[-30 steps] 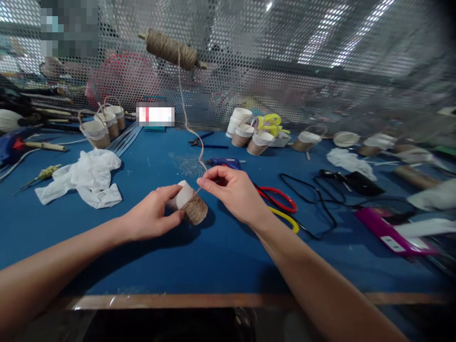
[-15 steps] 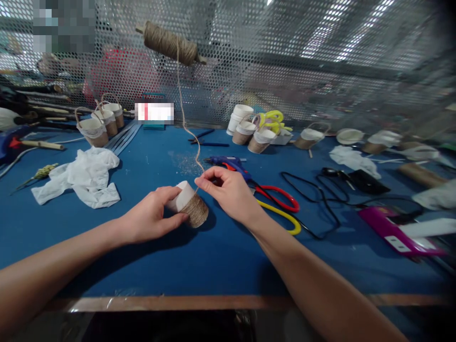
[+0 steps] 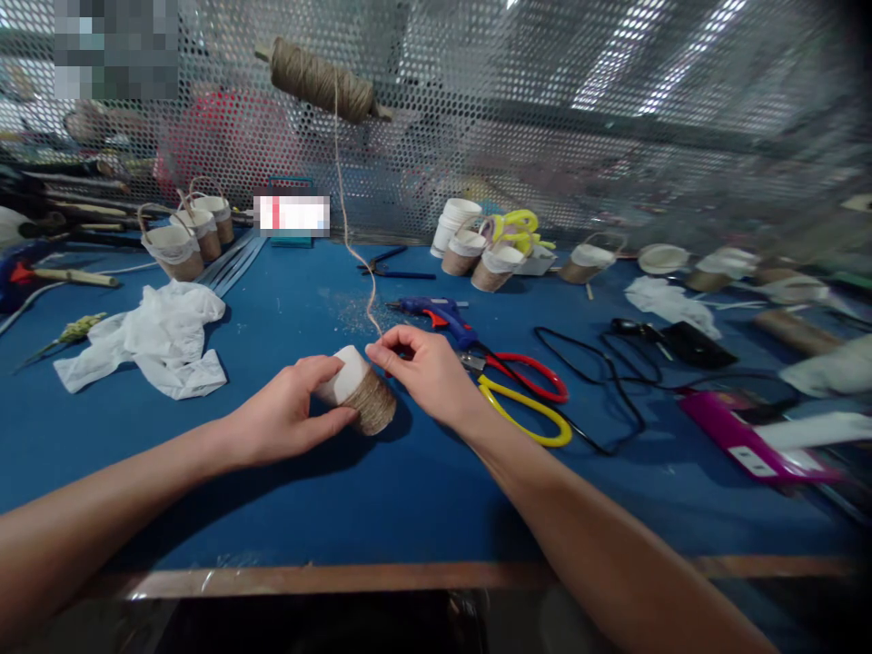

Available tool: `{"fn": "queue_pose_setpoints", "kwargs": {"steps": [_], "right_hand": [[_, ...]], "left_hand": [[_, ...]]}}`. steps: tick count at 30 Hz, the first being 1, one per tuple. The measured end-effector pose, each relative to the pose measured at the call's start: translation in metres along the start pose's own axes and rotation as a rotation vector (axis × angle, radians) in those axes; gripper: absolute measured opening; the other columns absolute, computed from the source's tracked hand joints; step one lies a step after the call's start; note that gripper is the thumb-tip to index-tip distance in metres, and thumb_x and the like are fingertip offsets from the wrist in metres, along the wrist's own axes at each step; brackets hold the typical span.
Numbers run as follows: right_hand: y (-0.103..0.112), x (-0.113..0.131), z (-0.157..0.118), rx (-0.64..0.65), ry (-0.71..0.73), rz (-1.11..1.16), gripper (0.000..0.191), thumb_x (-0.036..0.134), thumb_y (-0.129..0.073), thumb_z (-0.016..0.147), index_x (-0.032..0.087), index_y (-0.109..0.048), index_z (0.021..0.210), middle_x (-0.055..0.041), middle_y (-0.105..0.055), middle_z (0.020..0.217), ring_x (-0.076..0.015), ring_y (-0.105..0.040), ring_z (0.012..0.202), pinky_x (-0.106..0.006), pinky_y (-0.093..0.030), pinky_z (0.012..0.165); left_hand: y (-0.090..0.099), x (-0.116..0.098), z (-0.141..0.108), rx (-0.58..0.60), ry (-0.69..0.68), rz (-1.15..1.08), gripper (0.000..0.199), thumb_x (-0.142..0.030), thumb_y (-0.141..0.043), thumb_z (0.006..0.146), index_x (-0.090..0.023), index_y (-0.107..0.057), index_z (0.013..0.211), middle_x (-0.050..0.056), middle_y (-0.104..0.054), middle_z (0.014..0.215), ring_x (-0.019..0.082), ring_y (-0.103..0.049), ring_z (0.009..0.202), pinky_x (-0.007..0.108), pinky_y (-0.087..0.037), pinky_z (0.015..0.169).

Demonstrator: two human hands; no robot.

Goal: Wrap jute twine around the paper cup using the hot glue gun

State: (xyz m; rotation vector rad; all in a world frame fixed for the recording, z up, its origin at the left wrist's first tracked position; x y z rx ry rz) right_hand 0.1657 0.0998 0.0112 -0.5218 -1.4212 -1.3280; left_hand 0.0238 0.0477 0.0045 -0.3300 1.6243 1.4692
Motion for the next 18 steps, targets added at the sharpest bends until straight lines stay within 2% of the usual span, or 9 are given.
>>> {"fn": "queue_pose_setpoints", "kwargs": {"steps": [8, 14, 18], "right_hand": [[0.001, 0.004, -0.004, 0.028, -0.008, 0.037, 0.020, 0.034, -0.056, 0.077, 0.017, -0.051, 0.067, 0.0030, -0.050, 0.063, -0.0099, -0.045, 0.057, -0.024, -0.038, 0.054], [0.004, 0.010, -0.009, 0.038, -0.004, 0.041, 0.022, 0.035, -0.056, 0.078, 0.017, -0.050, 0.067, 0.0036, -0.047, 0.062, -0.0093, -0.042, 0.057, -0.024, -0.036, 0.053], [0.007, 0.014, -0.011, 0.021, 0.000, 0.033, 0.020, 0.033, -0.054, 0.080, 0.018, -0.050, 0.068, 0.0029, -0.049, 0.064, -0.0101, -0.045, 0.058, -0.025, -0.039, 0.056]], "left_hand": [[-0.001, -0.001, -0.003, 0.021, -0.075, -0.214, 0.025, -0.028, -0.054, 0.080, -0.011, -0.053, 0.098, 0.007, -0.059, 0.088, 0.017, -0.054, 0.078, 0.031, -0.045, 0.073], [0.000, -0.003, -0.005, 0.040, -0.134, -0.272, 0.024, -0.026, -0.055, 0.080, -0.011, -0.054, 0.099, 0.008, -0.058, 0.094, 0.017, -0.054, 0.082, 0.030, -0.044, 0.076], [0.000, -0.003, -0.005, 0.051, -0.121, -0.295, 0.024, -0.026, -0.055, 0.080, -0.011, -0.054, 0.100, 0.008, -0.058, 0.097, 0.017, -0.054, 0.085, 0.030, -0.044, 0.078]]}}
Point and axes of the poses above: each hand's wrist, its own z-axis towards the middle knuckle, its own y-axis out of the back of the hand, x = y × z, the point moved 4 cm from there along z, towards the middle knuckle
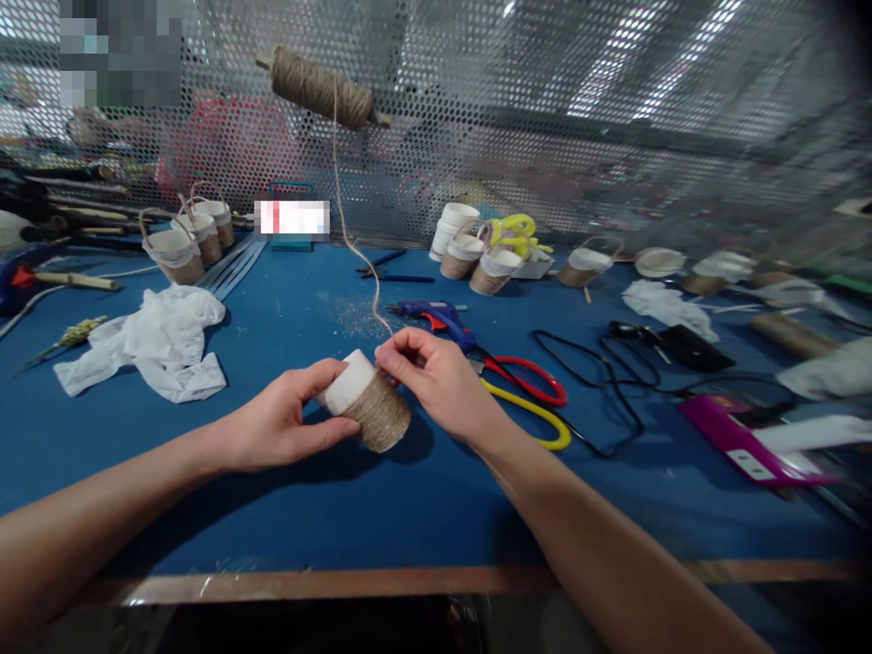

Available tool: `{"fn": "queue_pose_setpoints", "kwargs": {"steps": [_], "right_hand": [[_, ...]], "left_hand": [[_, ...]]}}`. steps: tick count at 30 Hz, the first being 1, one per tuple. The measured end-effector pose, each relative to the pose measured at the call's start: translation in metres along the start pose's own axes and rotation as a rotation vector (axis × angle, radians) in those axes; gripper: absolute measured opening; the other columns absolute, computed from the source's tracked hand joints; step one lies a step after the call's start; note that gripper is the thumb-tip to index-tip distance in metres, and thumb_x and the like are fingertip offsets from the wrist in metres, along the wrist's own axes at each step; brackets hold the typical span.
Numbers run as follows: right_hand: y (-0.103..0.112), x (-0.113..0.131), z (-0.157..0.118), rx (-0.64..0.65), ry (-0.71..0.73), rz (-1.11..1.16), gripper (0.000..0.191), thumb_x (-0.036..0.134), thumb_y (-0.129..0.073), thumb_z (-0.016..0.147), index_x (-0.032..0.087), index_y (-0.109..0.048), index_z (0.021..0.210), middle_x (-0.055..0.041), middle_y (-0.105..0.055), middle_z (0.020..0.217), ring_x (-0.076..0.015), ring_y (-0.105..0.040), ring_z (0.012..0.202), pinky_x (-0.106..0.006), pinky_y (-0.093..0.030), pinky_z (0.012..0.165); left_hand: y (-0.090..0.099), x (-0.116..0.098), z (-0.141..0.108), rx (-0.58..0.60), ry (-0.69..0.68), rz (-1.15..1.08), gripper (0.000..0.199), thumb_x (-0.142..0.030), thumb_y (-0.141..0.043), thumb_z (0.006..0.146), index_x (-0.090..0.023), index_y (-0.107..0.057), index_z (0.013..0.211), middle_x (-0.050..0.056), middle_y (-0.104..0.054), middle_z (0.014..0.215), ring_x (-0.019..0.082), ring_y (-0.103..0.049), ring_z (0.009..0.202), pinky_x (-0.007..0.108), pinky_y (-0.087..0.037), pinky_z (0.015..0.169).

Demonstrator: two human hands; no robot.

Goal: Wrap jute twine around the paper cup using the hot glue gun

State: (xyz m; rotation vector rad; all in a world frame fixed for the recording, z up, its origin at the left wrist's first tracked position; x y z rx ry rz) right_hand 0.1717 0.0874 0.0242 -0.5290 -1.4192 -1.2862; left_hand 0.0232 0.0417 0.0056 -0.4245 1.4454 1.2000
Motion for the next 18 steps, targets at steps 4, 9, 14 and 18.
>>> {"fn": "queue_pose_setpoints", "kwargs": {"steps": [4, 9, 14, 18], "right_hand": [[0.0006, 0.0009, -0.0006, -0.018, -0.001, 0.027, 0.019, 0.033, -0.055, 0.079, 0.018, -0.050, 0.068, 0.0024, -0.050, 0.065, -0.0108, -0.047, 0.060, -0.025, -0.041, 0.058], [-0.0024, -0.0007, -0.0016, 0.007, 0.007, 0.028, 0.021, 0.035, -0.055, 0.080, 0.018, -0.050, 0.068, 0.0032, -0.048, 0.065, -0.0100, -0.044, 0.059, -0.024, -0.038, 0.055], [-0.0041, -0.0009, -0.0034, 0.024, -0.012, -0.009, 0.022, 0.036, -0.050, 0.083, 0.018, -0.047, 0.070, 0.0037, -0.045, 0.065, -0.0097, -0.041, 0.059, -0.024, -0.036, 0.054], [-0.0072, 0.0002, -0.0060, 0.068, -0.039, -0.076, 0.023, 0.036, -0.042, 0.087, 0.019, -0.045, 0.072, 0.0032, -0.045, 0.065, -0.0103, -0.042, 0.059, -0.024, -0.036, 0.053]], "left_hand": [[-0.0002, -0.0003, -0.0011, 0.010, -0.001, -0.014, 0.023, -0.026, -0.055, 0.080, -0.012, -0.053, 0.098, 0.008, -0.058, 0.099, 0.017, -0.054, 0.086, 0.029, -0.044, 0.079], [-0.0006, -0.0021, -0.0018, 0.010, -0.017, -0.023, 0.018, -0.025, -0.055, 0.081, -0.013, -0.053, 0.094, 0.006, -0.057, 0.091, 0.016, -0.053, 0.084, 0.027, -0.044, 0.076], [0.0009, -0.0052, -0.0027, -0.007, -0.038, -0.010, 0.018, -0.025, -0.055, 0.081, -0.013, -0.053, 0.095, 0.005, -0.055, 0.091, 0.015, -0.052, 0.081, 0.028, -0.044, 0.075], [0.0011, -0.0058, -0.0028, -0.016, -0.045, 0.006, 0.018, -0.024, -0.055, 0.080, -0.013, -0.053, 0.095, 0.005, -0.055, 0.091, 0.015, -0.051, 0.081, 0.027, -0.044, 0.075]]}}
Point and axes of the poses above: each hand's wrist, its own z-axis towards the middle knuckle, its own y-axis out of the back of the hand, x = y × z, the point moved 4 cm from there along z, towards the middle knuckle
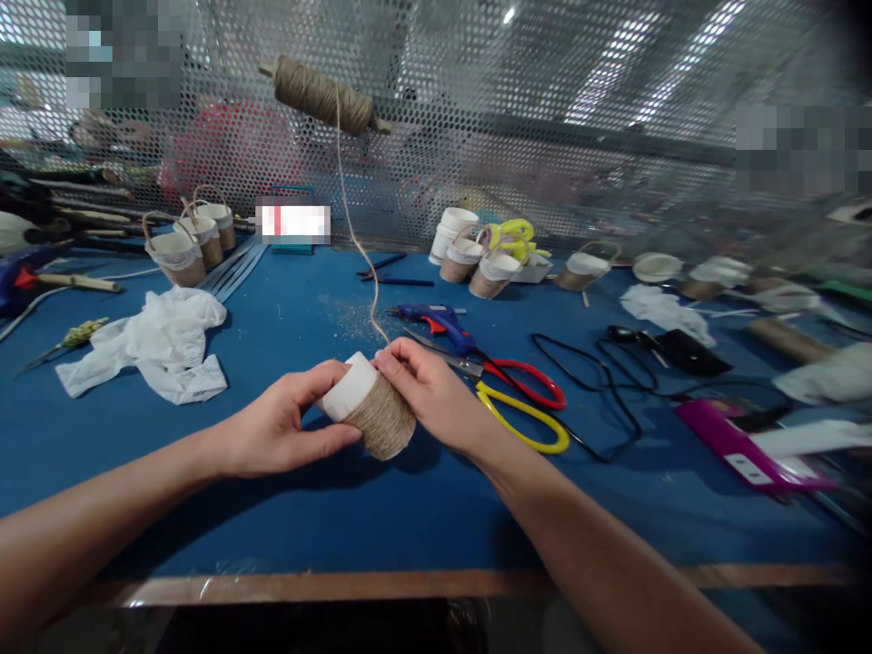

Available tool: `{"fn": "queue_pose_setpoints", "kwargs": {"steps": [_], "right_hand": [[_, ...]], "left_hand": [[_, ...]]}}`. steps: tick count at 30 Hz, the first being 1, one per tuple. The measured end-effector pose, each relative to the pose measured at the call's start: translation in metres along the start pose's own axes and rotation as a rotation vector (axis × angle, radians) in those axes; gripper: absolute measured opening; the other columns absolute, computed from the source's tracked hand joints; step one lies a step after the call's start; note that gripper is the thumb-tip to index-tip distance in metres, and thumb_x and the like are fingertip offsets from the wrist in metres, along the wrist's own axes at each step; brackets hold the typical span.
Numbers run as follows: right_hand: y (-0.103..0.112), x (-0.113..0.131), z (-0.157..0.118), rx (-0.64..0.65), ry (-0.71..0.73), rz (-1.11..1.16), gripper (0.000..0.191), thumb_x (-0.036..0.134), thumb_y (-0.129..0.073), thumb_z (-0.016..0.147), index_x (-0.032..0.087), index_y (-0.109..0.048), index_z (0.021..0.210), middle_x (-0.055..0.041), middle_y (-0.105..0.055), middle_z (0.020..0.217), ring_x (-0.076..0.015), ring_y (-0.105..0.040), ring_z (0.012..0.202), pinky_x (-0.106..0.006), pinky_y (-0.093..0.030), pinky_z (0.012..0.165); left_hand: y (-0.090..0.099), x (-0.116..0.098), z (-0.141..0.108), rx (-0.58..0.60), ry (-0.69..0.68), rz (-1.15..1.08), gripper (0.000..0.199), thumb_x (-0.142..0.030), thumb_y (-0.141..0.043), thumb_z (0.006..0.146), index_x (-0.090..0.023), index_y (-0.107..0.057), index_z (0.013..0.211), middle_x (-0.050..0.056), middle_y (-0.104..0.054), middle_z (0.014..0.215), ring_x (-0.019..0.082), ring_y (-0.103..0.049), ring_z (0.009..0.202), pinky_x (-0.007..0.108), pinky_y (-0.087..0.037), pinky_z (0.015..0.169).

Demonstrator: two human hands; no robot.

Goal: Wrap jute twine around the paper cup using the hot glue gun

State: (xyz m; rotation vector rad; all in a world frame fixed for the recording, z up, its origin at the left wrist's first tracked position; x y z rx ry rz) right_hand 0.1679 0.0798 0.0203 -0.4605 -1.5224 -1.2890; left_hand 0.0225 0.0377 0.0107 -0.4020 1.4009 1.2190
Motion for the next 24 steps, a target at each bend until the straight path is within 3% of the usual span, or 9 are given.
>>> {"fn": "queue_pose_setpoints", "kwargs": {"steps": [7, 13, 18, 24], "right_hand": [[0.001, -0.005, 0.002, -0.086, 0.031, -0.130, 0.023, 0.035, -0.039, 0.088, 0.020, -0.042, 0.071, 0.0030, -0.045, 0.062, -0.0117, -0.043, 0.057, -0.025, -0.035, 0.052], [0.000, -0.002, -0.002, -0.197, 0.114, -0.233, 0.018, 0.033, -0.040, 0.087, 0.021, -0.042, 0.075, -0.0007, -0.050, 0.068, -0.0143, -0.046, 0.061, -0.028, -0.038, 0.058], [-0.007, 0.003, -0.008, -0.230, 0.213, -0.380, 0.014, 0.029, -0.038, 0.087, 0.020, -0.044, 0.079, -0.0059, -0.052, 0.079, -0.0172, -0.050, 0.070, -0.031, -0.041, 0.063], [-0.012, 0.006, -0.009, -0.267, 0.323, -0.571, 0.017, 0.030, -0.036, 0.089, 0.019, -0.043, 0.078, -0.0067, -0.053, 0.079, -0.0166, -0.051, 0.066, -0.030, -0.043, 0.059]], "left_hand": [[0.000, 0.002, 0.003, -0.031, 0.013, 0.023, 0.027, -0.025, -0.058, 0.077, -0.013, -0.052, 0.100, 0.007, -0.056, 0.096, 0.017, -0.053, 0.086, 0.029, -0.044, 0.079], [0.000, 0.003, 0.006, -0.091, 0.172, 0.121, 0.029, -0.033, -0.063, 0.071, -0.013, -0.054, 0.090, 0.003, -0.058, 0.081, 0.017, -0.052, 0.075, 0.028, -0.043, 0.069], [-0.006, 0.003, 0.008, -0.126, 0.249, 0.014, 0.024, -0.034, -0.063, 0.070, -0.013, -0.055, 0.080, 0.000, -0.056, 0.072, 0.013, -0.049, 0.064, 0.023, -0.040, 0.059], [-0.009, 0.006, 0.009, -0.140, 0.283, -0.106, 0.025, -0.033, -0.056, 0.074, -0.011, -0.056, 0.085, 0.003, -0.060, 0.077, 0.015, -0.052, 0.069, 0.025, -0.041, 0.063]]}}
Point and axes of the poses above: each hand's wrist, its own z-axis towards the middle knuckle, its own y-axis out of the back of the hand, x = y × z, the point moved 4 cm from there along z, towards the middle knuckle
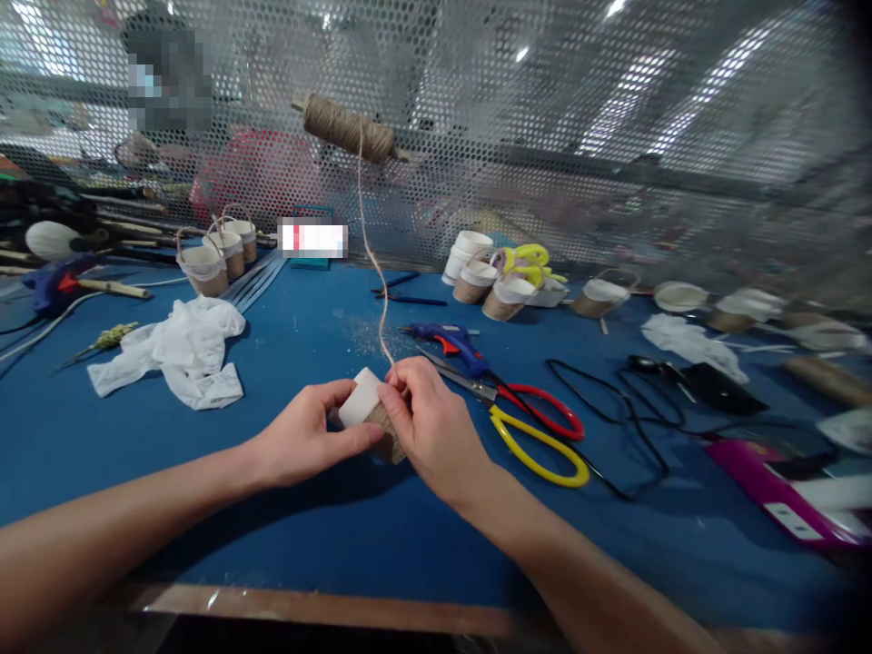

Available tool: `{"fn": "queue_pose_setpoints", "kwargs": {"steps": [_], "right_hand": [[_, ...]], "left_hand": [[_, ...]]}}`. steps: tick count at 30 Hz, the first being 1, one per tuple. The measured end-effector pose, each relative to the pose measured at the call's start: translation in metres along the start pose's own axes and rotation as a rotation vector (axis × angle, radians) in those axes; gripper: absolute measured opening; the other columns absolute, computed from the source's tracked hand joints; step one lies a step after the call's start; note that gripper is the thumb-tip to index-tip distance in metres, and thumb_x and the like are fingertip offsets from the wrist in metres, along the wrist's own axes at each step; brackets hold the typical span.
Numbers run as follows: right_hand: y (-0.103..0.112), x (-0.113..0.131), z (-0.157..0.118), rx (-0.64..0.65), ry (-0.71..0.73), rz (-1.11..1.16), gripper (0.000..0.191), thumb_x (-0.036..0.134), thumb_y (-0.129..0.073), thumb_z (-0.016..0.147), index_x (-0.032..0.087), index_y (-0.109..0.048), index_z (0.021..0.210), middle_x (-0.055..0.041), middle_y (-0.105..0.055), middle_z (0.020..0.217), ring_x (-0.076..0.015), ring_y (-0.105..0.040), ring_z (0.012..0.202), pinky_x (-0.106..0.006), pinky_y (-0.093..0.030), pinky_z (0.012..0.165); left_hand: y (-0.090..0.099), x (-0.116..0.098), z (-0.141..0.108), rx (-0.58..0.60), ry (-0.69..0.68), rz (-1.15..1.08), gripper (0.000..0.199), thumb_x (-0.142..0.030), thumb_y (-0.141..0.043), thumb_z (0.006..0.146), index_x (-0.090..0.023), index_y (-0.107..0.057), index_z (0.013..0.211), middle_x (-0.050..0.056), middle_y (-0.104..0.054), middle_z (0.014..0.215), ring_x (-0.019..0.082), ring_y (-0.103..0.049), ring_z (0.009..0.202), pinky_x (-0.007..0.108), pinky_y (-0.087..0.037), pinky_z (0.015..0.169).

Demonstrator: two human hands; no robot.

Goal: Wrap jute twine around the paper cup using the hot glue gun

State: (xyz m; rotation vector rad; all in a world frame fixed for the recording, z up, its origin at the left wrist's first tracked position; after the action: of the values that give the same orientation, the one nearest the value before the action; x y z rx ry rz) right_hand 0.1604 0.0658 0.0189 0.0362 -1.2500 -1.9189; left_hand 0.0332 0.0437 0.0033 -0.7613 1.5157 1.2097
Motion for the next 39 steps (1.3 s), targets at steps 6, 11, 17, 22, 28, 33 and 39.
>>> {"fn": "queue_pose_setpoints", "kwargs": {"steps": [6, 11, 17, 22, 28, 33, 39], "right_hand": [[-0.0017, 0.0024, -0.0036, -0.015, 0.085, -0.120, 0.022, 0.030, -0.032, 0.090, 0.019, -0.045, 0.077, -0.0080, -0.054, 0.078, -0.0175, -0.053, 0.066, -0.028, -0.043, 0.054], [-0.0007, 0.0026, -0.0022, -0.002, 0.088, -0.133, 0.020, 0.030, -0.033, 0.090, 0.019, -0.044, 0.077, -0.0090, -0.054, 0.080, -0.0178, -0.053, 0.067, -0.030, -0.044, 0.056], [0.0014, 0.0025, 0.0005, 0.042, 0.015, 0.018, 0.012, 0.026, -0.038, 0.088, 0.020, -0.040, 0.077, -0.0086, -0.053, 0.084, -0.0186, -0.053, 0.072, -0.033, -0.045, 0.065], [-0.0005, 0.0009, -0.0007, 0.098, -0.048, 0.100, 0.012, 0.027, -0.037, 0.088, 0.021, -0.039, 0.077, -0.0054, -0.050, 0.080, -0.0162, -0.050, 0.067, -0.032, -0.043, 0.064], [-0.0021, -0.0003, -0.0008, 0.095, -0.030, 0.099, 0.014, 0.027, -0.037, 0.088, 0.021, -0.039, 0.076, -0.0050, -0.049, 0.078, -0.0162, -0.049, 0.067, -0.032, -0.044, 0.064], [-0.0024, 0.0019, -0.0023, 0.059, 0.048, -0.006, 0.016, 0.028, -0.035, 0.089, 0.021, -0.039, 0.076, -0.0066, -0.050, 0.081, -0.0177, -0.051, 0.071, -0.032, -0.045, 0.064], [-0.0031, 0.0049, -0.0032, 0.039, 0.149, -0.084, 0.019, 0.029, -0.031, 0.091, 0.019, -0.042, 0.078, -0.0102, -0.053, 0.083, -0.0192, -0.054, 0.073, -0.032, -0.048, 0.061]], "left_hand": [[-0.0021, 0.0019, 0.0011, -0.017, 0.023, -0.027, 0.020, -0.029, -0.057, 0.071, -0.012, -0.054, 0.080, 0.002, -0.057, 0.071, 0.014, -0.050, 0.065, 0.024, -0.041, 0.059], [-0.0047, 0.0032, 0.0019, -0.023, 0.057, -0.038, 0.019, -0.029, -0.057, 0.069, -0.013, -0.052, 0.077, -0.001, -0.054, 0.067, 0.011, -0.047, 0.060, 0.023, -0.039, 0.055], [-0.0053, 0.0017, 0.0006, 0.004, 0.048, -0.064, 0.020, -0.029, -0.056, 0.070, -0.012, -0.050, 0.078, -0.002, -0.048, 0.066, 0.010, -0.042, 0.058, 0.022, -0.036, 0.053], [-0.0059, 0.0016, 0.0005, 0.005, 0.005, -0.079, 0.017, -0.028, -0.056, 0.072, -0.013, -0.048, 0.075, -0.003, -0.046, 0.066, 0.010, -0.040, 0.058, 0.022, -0.034, 0.053], [-0.0063, 0.0020, -0.0005, 0.039, 0.004, -0.138, 0.018, -0.028, -0.055, 0.072, -0.013, -0.049, 0.080, -0.001, -0.049, 0.069, 0.011, -0.043, 0.061, 0.023, -0.035, 0.056], [-0.0036, 0.0042, -0.0012, 0.019, 0.025, -0.137, 0.016, -0.028, -0.051, 0.074, -0.012, -0.049, 0.077, -0.002, -0.046, 0.067, 0.011, -0.042, 0.062, 0.023, -0.034, 0.057], [-0.0039, 0.0059, 0.0008, 0.021, 0.033, -0.161, 0.012, -0.025, -0.049, 0.070, -0.013, -0.050, 0.071, -0.002, -0.045, 0.065, 0.012, -0.042, 0.061, 0.024, -0.036, 0.059]]}}
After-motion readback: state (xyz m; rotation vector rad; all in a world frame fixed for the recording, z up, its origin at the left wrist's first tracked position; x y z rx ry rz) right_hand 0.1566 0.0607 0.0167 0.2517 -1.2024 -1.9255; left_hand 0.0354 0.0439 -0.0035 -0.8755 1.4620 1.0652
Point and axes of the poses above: each hand's wrist, its own z-axis towards the middle knuckle, its own y-axis out of the back of the hand, x = y × z, the point moved 4 cm from there along z, towards the middle knuckle
